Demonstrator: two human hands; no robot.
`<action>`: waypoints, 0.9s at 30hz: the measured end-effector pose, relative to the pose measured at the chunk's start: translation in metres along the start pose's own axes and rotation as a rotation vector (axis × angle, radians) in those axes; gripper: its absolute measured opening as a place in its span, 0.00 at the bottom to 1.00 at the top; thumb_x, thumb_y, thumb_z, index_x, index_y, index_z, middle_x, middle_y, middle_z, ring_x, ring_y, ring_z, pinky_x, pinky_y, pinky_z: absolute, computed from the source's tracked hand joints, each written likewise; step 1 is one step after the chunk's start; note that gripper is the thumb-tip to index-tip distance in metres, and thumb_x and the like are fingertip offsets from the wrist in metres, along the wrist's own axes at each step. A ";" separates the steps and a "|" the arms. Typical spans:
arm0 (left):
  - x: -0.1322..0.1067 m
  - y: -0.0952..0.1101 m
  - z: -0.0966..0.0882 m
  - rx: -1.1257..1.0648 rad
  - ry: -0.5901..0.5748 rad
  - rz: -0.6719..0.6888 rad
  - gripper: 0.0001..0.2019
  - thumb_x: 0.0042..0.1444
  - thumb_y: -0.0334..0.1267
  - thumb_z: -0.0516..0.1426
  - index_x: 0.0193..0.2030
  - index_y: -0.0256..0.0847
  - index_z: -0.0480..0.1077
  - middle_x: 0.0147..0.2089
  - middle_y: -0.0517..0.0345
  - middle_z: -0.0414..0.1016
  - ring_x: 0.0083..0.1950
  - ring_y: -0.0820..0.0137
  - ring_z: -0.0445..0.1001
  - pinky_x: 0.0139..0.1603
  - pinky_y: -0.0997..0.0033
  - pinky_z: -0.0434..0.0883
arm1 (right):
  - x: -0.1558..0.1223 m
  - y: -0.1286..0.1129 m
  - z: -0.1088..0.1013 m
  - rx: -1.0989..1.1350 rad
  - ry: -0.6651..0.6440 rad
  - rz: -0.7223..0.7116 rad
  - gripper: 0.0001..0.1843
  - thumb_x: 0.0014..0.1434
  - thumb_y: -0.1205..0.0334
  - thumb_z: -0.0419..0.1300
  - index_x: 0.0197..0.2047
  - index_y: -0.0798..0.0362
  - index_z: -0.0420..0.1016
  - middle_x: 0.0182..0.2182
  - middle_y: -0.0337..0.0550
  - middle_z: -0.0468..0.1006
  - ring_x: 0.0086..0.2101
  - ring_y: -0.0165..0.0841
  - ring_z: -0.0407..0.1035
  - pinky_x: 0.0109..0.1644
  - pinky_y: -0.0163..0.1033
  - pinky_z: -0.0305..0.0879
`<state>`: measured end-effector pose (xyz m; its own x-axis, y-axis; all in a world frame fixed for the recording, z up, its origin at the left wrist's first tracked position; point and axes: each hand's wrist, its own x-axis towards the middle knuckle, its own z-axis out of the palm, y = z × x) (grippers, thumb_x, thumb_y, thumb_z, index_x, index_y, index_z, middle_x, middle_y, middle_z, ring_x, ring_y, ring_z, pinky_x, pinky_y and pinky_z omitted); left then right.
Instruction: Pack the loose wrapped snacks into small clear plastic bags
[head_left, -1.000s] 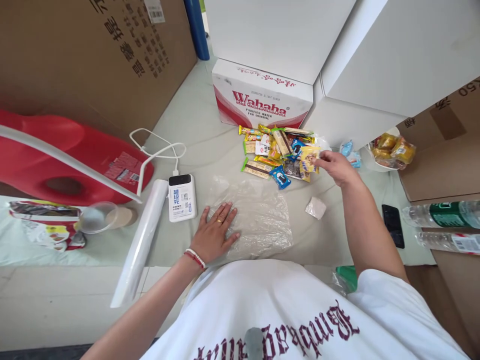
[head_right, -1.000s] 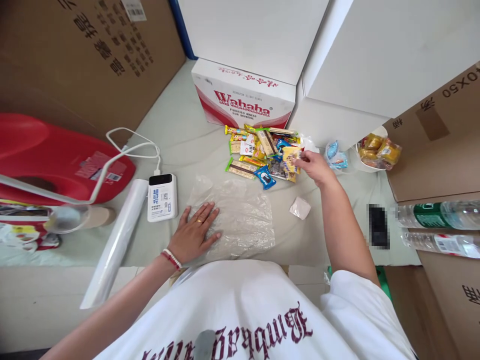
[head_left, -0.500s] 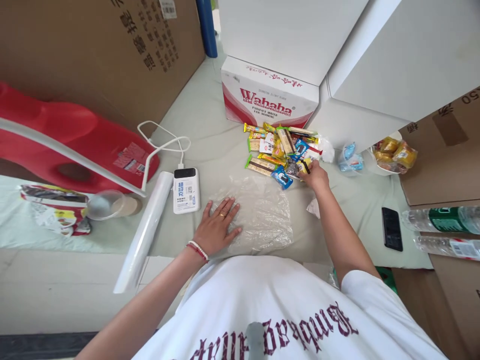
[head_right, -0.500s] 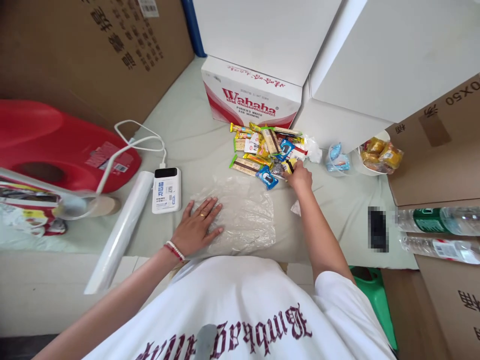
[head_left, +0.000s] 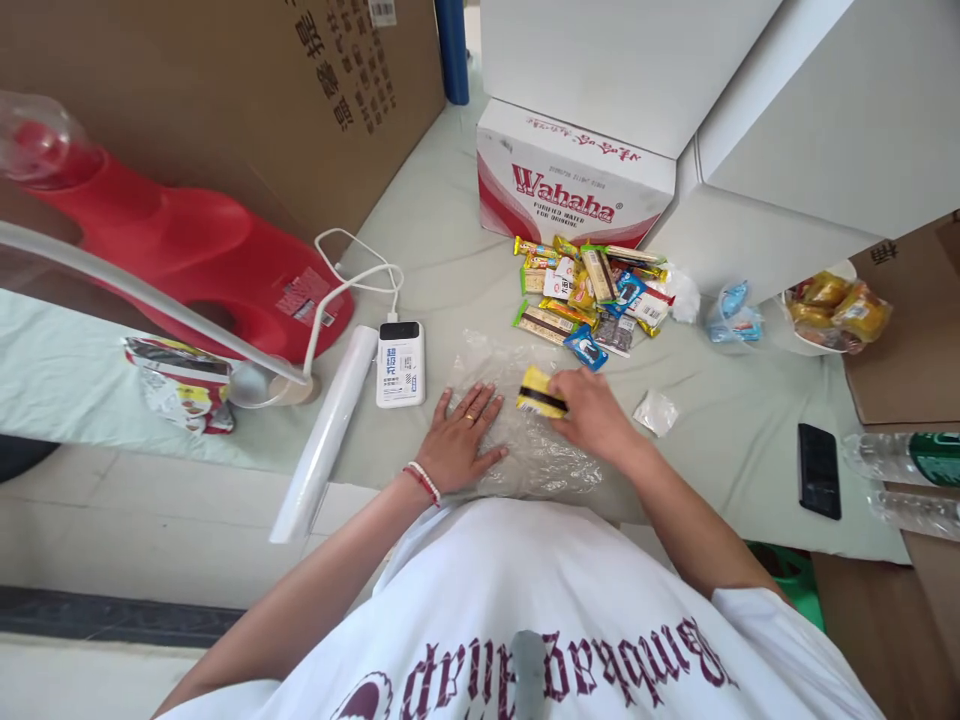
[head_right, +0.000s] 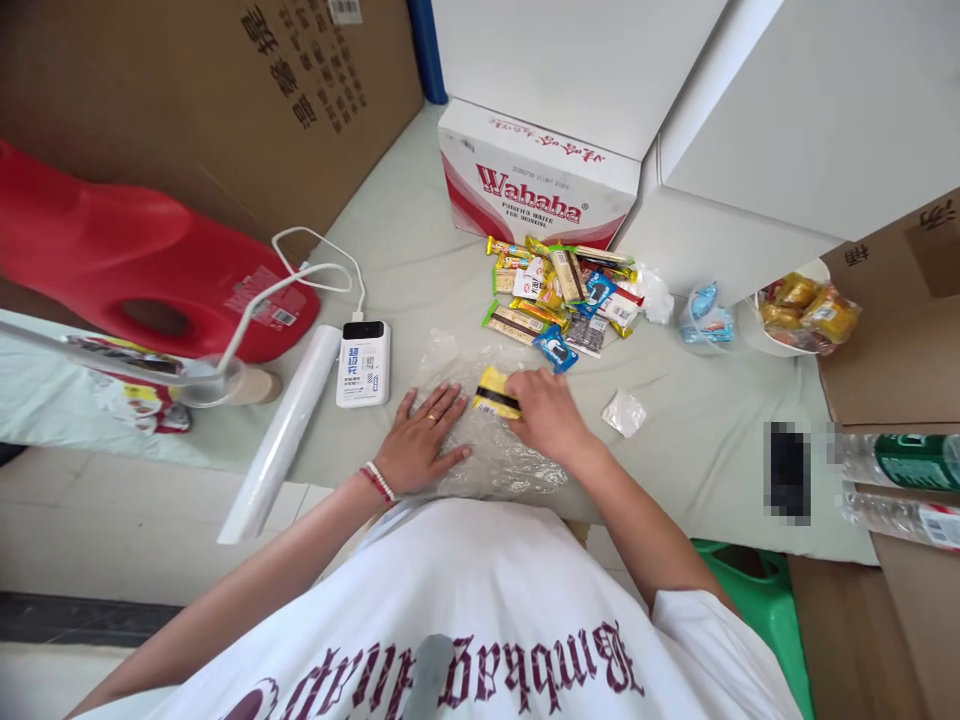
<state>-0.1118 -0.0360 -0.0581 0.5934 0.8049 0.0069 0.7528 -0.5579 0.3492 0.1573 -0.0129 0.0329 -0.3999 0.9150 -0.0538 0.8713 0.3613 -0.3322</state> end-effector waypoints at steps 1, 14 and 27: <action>0.000 0.000 0.000 -0.007 0.003 -0.003 0.42 0.65 0.58 0.53 0.80 0.41 0.47 0.80 0.41 0.49 0.80 0.49 0.51 0.78 0.35 0.37 | 0.004 -0.009 0.010 -0.043 -0.075 -0.033 0.14 0.57 0.66 0.64 0.47 0.51 0.69 0.45 0.50 0.78 0.46 0.47 0.68 0.50 0.49 0.62; -0.036 -0.024 -0.032 -0.173 -0.135 0.257 0.31 0.56 0.37 0.55 0.69 0.48 0.68 0.78 0.48 0.58 0.78 0.54 0.57 0.80 0.41 0.43 | -0.087 0.024 0.020 0.316 -0.076 -0.266 0.15 0.66 0.53 0.64 0.54 0.48 0.74 0.59 0.54 0.73 0.57 0.45 0.68 0.60 0.54 0.70; 0.007 -0.037 -0.027 -0.359 0.012 -0.036 0.27 0.73 0.52 0.40 0.56 0.42 0.75 0.51 0.46 0.82 0.52 0.59 0.79 0.58 0.55 0.70 | -0.065 0.032 0.019 0.736 0.006 0.135 0.16 0.71 0.45 0.52 0.42 0.47 0.71 0.38 0.43 0.81 0.37 0.35 0.75 0.44 0.41 0.73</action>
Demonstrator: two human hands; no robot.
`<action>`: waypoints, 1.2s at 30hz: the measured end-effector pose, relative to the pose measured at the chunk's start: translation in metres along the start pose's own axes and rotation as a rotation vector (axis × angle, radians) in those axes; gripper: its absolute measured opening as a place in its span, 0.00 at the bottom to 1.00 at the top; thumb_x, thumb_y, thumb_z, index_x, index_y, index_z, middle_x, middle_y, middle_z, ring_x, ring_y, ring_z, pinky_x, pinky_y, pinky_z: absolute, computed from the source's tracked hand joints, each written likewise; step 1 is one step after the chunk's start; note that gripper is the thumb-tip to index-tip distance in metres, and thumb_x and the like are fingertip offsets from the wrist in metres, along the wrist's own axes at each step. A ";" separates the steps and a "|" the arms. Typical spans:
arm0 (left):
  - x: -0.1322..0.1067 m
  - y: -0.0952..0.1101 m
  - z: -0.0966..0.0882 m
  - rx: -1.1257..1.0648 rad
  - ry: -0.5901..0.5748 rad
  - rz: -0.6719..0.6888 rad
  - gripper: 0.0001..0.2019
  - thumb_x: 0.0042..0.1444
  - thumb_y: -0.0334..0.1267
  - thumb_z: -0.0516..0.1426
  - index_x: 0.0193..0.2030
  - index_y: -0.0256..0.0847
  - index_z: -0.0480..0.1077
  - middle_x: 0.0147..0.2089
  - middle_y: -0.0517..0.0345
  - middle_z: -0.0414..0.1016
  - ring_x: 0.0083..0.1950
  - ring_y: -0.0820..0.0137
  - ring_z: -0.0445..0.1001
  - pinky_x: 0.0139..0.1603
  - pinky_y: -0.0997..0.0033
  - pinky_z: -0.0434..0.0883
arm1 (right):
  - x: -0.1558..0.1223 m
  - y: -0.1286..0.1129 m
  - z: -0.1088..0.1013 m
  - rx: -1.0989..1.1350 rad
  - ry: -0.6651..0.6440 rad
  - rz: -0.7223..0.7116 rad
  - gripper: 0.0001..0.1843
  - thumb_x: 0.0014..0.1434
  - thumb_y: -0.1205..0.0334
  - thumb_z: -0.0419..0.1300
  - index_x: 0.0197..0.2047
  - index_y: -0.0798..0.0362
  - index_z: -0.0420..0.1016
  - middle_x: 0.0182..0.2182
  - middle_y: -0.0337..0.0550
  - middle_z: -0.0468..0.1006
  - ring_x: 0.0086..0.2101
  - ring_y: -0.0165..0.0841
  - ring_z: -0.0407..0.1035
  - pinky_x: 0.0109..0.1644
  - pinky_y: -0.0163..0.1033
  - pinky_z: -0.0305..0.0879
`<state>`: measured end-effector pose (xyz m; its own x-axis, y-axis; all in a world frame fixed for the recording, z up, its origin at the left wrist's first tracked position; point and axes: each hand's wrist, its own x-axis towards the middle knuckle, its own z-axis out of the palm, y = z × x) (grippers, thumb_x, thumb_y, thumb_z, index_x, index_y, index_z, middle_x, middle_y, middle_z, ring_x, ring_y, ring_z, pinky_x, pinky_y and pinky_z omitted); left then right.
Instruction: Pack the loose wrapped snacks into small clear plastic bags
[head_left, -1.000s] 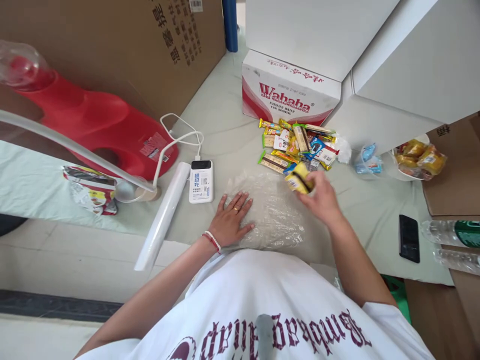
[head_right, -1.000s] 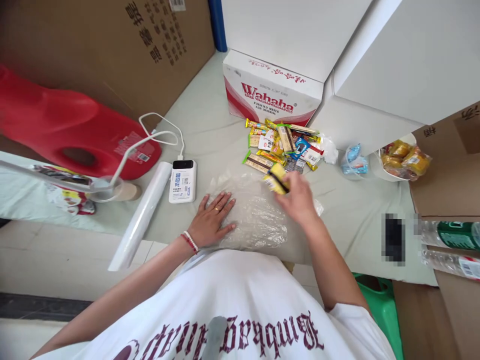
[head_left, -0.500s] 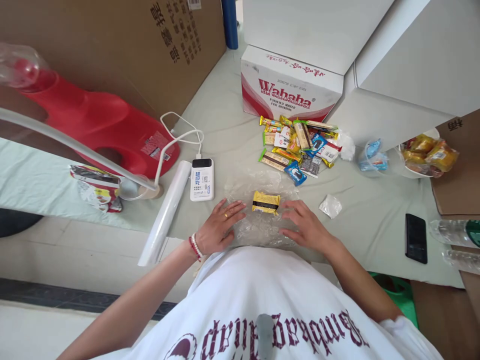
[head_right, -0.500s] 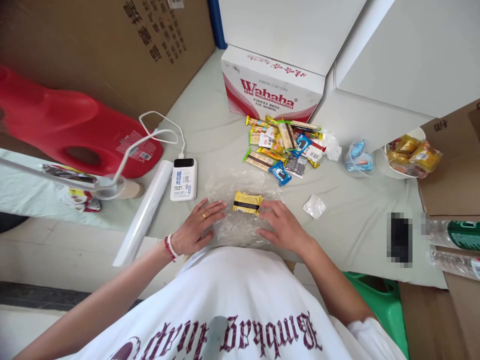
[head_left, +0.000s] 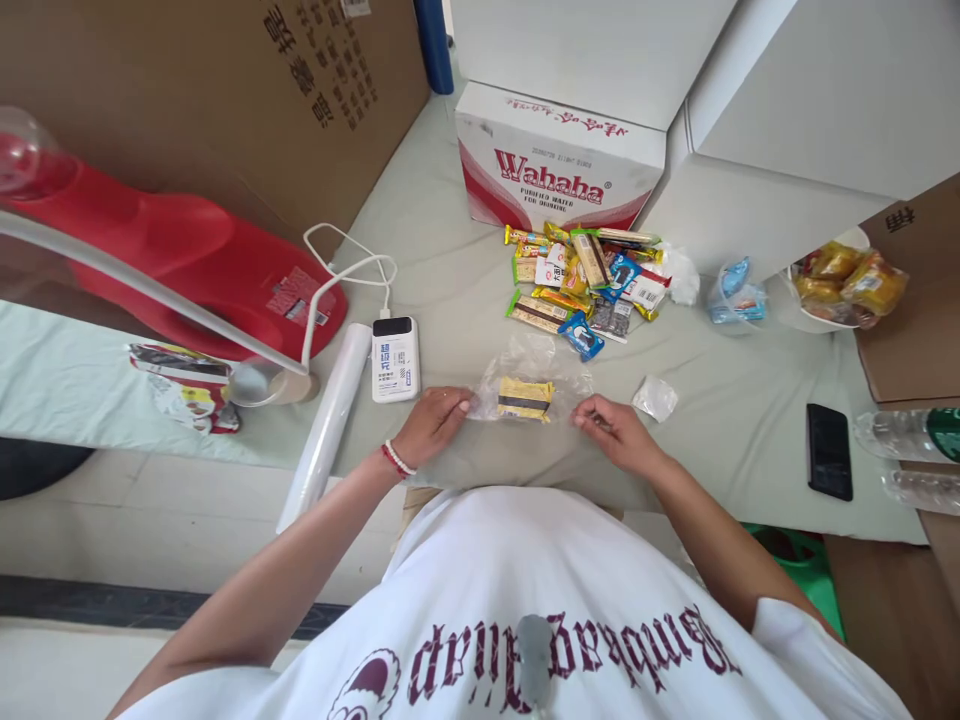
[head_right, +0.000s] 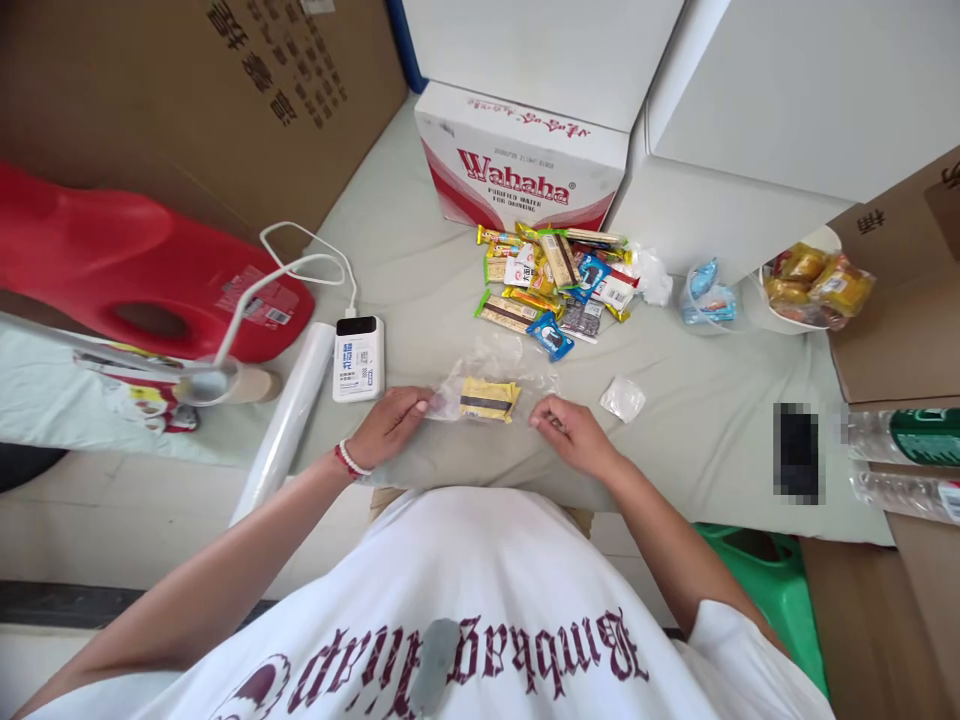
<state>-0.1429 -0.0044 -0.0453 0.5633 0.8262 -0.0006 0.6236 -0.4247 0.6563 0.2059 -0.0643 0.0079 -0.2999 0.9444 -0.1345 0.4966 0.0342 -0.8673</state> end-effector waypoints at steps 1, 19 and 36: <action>0.003 0.000 0.001 0.002 0.007 0.006 0.28 0.72 0.56 0.41 0.57 0.41 0.74 0.52 0.45 0.81 0.53 0.58 0.78 0.57 0.54 0.70 | 0.009 0.000 -0.003 0.043 0.022 0.072 0.17 0.70 0.42 0.53 0.41 0.47 0.69 0.36 0.42 0.81 0.35 0.35 0.74 0.40 0.40 0.73; 0.044 0.014 0.035 -0.041 0.544 -0.364 0.09 0.63 0.38 0.53 0.38 0.42 0.74 0.40 0.51 0.77 0.47 0.59 0.74 0.52 0.57 0.70 | 0.121 -0.035 -0.023 -0.796 0.002 0.013 0.15 0.69 0.58 0.55 0.55 0.54 0.75 0.50 0.53 0.79 0.51 0.45 0.70 0.50 0.42 0.63; 0.055 0.033 0.047 -0.029 0.610 -0.405 0.27 0.54 0.47 0.65 0.58 0.39 0.70 0.65 0.38 0.67 0.68 0.48 0.63 0.67 0.46 0.63 | 0.155 -0.044 0.000 -0.846 -0.184 -0.226 0.12 0.68 0.64 0.55 0.48 0.55 0.78 0.48 0.53 0.77 0.50 0.43 0.65 0.54 0.44 0.56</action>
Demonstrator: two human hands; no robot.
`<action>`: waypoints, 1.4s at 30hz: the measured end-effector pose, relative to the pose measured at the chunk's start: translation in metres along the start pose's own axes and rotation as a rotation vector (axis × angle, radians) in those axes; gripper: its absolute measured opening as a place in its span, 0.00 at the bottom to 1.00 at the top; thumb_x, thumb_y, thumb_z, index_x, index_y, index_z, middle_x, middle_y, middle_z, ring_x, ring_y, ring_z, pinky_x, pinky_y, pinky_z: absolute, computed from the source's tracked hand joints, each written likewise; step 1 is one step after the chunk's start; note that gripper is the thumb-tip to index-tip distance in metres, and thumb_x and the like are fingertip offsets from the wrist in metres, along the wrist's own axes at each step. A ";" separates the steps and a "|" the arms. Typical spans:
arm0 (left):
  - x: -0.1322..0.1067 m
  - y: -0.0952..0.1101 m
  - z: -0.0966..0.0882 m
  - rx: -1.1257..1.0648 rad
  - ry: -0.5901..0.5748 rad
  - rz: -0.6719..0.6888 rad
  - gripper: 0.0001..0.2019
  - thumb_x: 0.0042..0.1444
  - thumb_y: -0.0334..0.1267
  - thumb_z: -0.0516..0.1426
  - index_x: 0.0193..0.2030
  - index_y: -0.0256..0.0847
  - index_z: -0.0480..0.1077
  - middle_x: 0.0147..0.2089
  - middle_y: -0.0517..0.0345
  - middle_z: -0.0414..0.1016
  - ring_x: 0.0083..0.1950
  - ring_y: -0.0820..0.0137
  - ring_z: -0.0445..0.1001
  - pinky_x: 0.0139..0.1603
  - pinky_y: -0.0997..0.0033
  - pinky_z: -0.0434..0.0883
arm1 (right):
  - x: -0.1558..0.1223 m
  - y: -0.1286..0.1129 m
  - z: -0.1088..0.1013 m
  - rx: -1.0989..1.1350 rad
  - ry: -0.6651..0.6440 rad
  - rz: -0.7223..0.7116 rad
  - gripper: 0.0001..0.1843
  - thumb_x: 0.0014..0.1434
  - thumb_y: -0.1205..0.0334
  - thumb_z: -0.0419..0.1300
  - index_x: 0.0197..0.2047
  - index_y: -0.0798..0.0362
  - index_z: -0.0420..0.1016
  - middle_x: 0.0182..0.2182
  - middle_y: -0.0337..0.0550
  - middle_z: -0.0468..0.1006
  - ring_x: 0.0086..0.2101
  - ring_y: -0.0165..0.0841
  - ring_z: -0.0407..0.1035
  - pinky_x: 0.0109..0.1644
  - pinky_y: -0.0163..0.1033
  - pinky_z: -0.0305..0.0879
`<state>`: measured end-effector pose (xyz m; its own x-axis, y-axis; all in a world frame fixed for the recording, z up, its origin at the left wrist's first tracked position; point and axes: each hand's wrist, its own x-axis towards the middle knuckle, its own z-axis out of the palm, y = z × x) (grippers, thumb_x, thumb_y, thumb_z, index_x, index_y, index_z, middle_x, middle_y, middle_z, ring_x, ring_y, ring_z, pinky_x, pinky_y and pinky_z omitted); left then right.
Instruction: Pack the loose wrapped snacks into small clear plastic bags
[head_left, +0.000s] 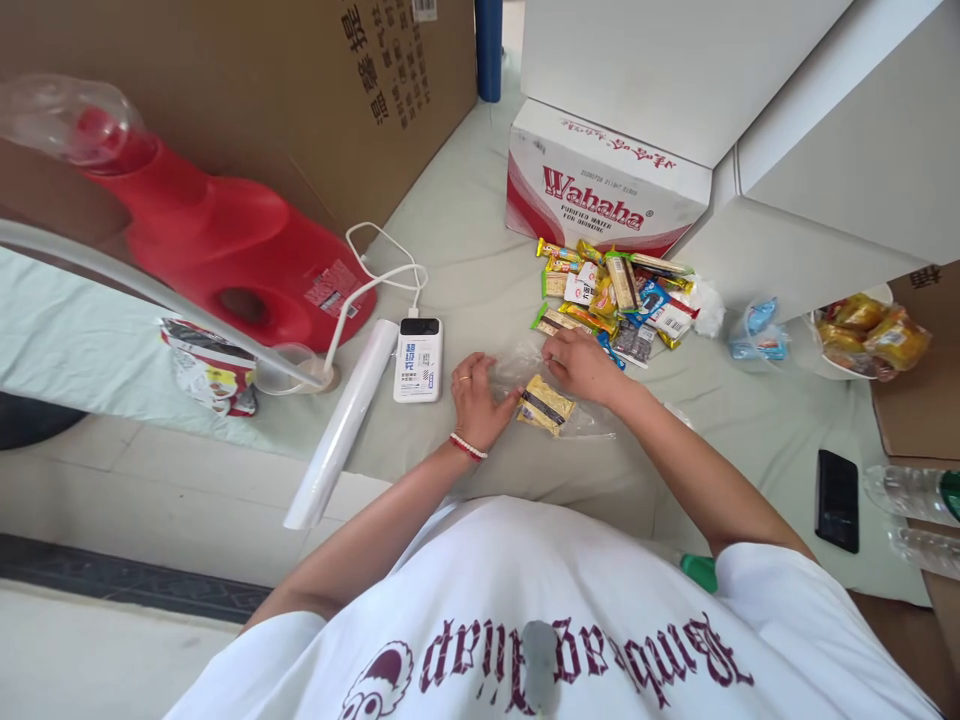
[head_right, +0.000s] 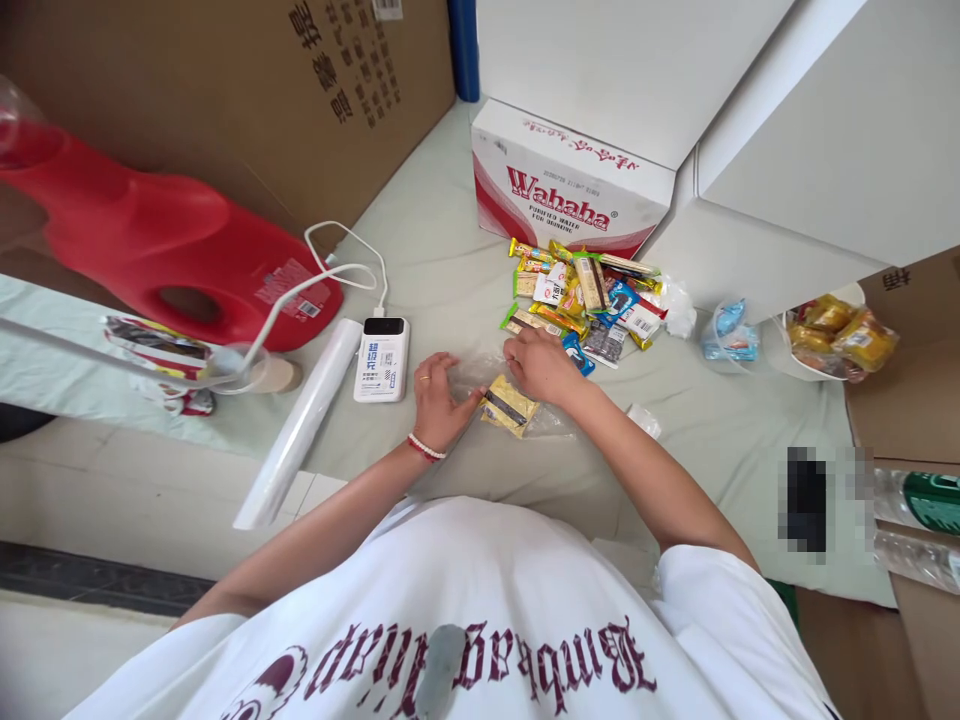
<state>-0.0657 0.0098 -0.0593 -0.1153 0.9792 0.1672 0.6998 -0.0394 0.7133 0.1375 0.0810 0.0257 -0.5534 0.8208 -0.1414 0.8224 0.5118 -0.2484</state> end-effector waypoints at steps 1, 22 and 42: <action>0.001 0.000 0.002 -0.017 0.004 -0.010 0.34 0.54 0.47 0.65 0.65 0.38 0.65 0.68 0.37 0.64 0.69 0.48 0.63 0.67 0.46 0.63 | -0.003 -0.004 -0.003 -0.047 0.001 -0.019 0.13 0.70 0.63 0.53 0.49 0.55 0.78 0.46 0.53 0.77 0.50 0.44 0.65 0.55 0.45 0.56; 0.019 -0.030 -0.022 -0.592 -0.210 0.054 0.03 0.48 0.33 0.60 0.31 0.43 0.70 0.43 0.53 0.74 0.49 0.62 0.73 0.56 0.56 0.69 | -0.084 -0.062 0.081 0.357 0.246 0.128 0.27 0.70 0.66 0.51 0.70 0.51 0.65 0.44 0.49 0.76 0.40 0.38 0.72 0.46 0.41 0.71; -0.001 0.026 -0.090 -0.271 -0.573 -0.209 0.16 0.51 0.48 0.63 0.27 0.44 0.61 0.24 0.66 0.62 0.26 0.72 0.62 0.30 0.71 0.61 | -0.079 -0.064 0.080 0.424 0.166 0.031 0.17 0.69 0.67 0.53 0.45 0.51 0.84 0.37 0.46 0.73 0.40 0.38 0.65 0.45 0.42 0.64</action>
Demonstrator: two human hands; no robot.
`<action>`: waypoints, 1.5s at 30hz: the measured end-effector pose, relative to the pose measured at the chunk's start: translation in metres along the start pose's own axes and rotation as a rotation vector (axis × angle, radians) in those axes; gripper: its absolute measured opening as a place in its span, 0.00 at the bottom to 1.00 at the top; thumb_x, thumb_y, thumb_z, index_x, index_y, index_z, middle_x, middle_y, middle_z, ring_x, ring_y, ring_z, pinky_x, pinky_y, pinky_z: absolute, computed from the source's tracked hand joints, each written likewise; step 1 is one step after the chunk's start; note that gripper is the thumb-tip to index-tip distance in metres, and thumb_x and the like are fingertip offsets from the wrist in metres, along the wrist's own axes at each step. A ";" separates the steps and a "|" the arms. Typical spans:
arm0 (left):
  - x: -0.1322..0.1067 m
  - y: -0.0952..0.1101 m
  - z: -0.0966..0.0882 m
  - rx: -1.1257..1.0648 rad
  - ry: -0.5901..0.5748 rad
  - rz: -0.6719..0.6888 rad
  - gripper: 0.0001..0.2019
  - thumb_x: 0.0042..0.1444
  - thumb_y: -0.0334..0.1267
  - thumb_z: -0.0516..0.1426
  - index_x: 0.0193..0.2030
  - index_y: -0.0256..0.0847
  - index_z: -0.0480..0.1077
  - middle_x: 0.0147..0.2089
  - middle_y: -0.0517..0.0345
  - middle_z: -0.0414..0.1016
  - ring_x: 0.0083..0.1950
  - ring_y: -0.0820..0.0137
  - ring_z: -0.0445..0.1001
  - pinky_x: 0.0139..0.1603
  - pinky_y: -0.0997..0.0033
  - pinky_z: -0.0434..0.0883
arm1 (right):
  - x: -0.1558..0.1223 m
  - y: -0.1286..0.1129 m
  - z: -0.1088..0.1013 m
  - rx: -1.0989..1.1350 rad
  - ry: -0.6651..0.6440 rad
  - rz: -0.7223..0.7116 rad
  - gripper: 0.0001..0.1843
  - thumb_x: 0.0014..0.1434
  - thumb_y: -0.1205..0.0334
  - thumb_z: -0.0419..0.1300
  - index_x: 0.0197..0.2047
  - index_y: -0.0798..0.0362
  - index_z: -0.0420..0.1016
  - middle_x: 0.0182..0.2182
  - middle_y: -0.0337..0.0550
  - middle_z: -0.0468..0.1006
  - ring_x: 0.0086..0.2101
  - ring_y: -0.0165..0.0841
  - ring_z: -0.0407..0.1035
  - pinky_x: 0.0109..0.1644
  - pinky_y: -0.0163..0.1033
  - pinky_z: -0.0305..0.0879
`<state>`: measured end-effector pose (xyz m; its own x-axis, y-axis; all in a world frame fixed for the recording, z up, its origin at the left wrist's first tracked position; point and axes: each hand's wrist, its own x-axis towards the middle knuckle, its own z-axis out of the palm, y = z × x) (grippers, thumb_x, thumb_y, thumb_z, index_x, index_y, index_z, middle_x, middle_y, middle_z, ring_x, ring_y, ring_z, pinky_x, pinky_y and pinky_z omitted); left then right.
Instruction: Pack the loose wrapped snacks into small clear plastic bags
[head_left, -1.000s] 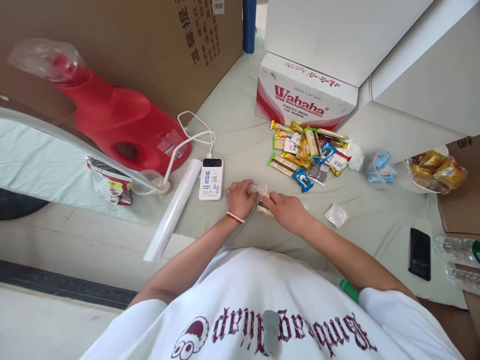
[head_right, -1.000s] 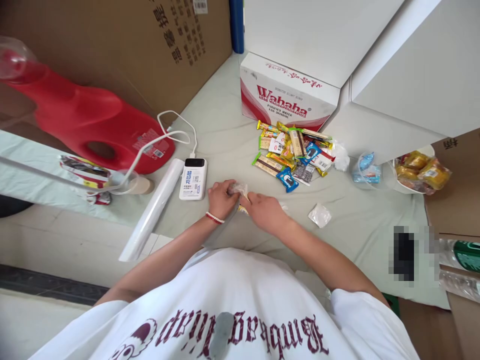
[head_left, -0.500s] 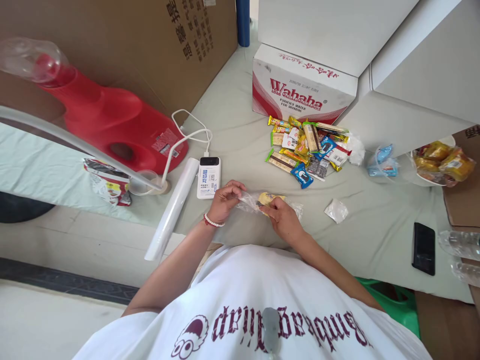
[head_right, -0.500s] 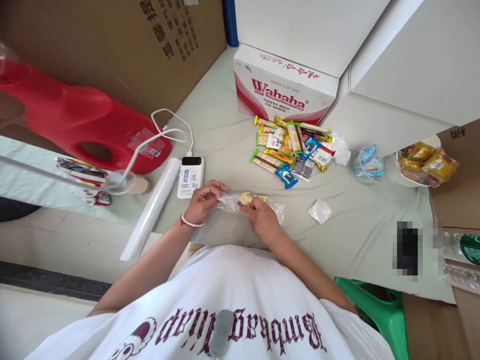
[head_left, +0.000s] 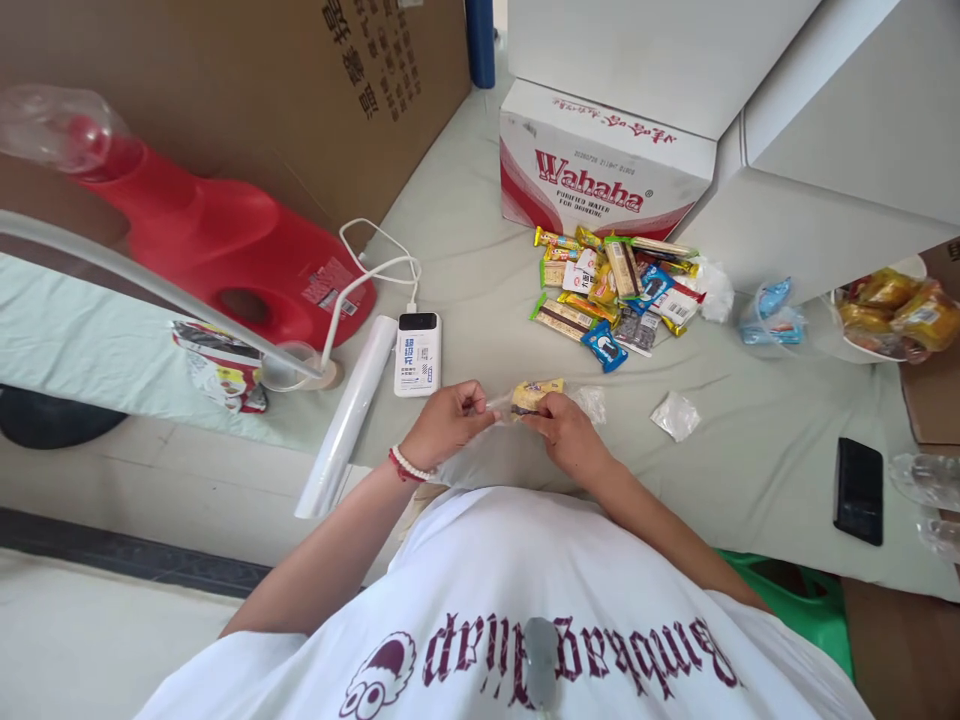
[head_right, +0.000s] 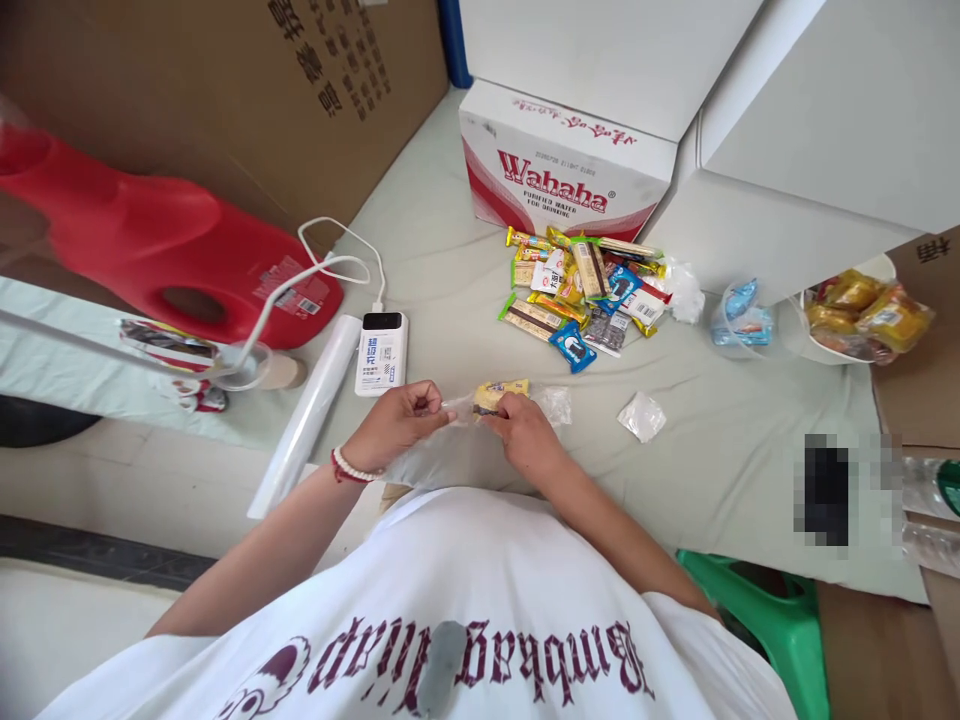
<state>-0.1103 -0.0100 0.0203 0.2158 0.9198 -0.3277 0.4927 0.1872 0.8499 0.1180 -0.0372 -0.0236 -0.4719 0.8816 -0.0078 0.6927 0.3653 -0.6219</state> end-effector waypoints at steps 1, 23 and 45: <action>-0.001 0.008 0.004 -0.094 -0.017 0.007 0.16 0.52 0.50 0.62 0.27 0.43 0.63 0.24 0.66 0.64 0.26 0.73 0.62 0.29 0.71 0.61 | -0.001 0.001 0.001 -0.019 -0.005 -0.021 0.18 0.68 0.70 0.52 0.46 0.51 0.84 0.39 0.47 0.74 0.41 0.39 0.65 0.46 0.44 0.65; 0.032 0.000 0.107 0.603 0.290 0.211 0.31 0.47 0.52 0.70 0.54 0.39 0.72 0.65 0.35 0.68 0.72 0.41 0.59 0.71 0.40 0.56 | -0.045 0.036 -0.009 -0.202 0.443 0.431 0.11 0.67 0.58 0.57 0.45 0.53 0.78 0.62 0.60 0.66 0.62 0.50 0.59 0.65 0.58 0.60; -0.006 -0.023 0.089 0.414 -0.195 0.664 0.43 0.59 0.34 0.54 0.80 0.43 0.41 0.76 0.37 0.56 0.77 0.50 0.58 0.73 0.42 0.64 | -0.041 0.044 -0.026 0.655 0.529 0.473 0.28 0.66 0.45 0.57 0.63 0.51 0.68 0.56 0.52 0.79 0.53 0.41 0.75 0.60 0.49 0.72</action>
<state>-0.0477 -0.0509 -0.0345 0.6978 0.7102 0.0928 0.4743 -0.5553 0.6831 0.1816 -0.0495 -0.0300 0.1955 0.9738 -0.1159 0.2307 -0.1606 -0.9597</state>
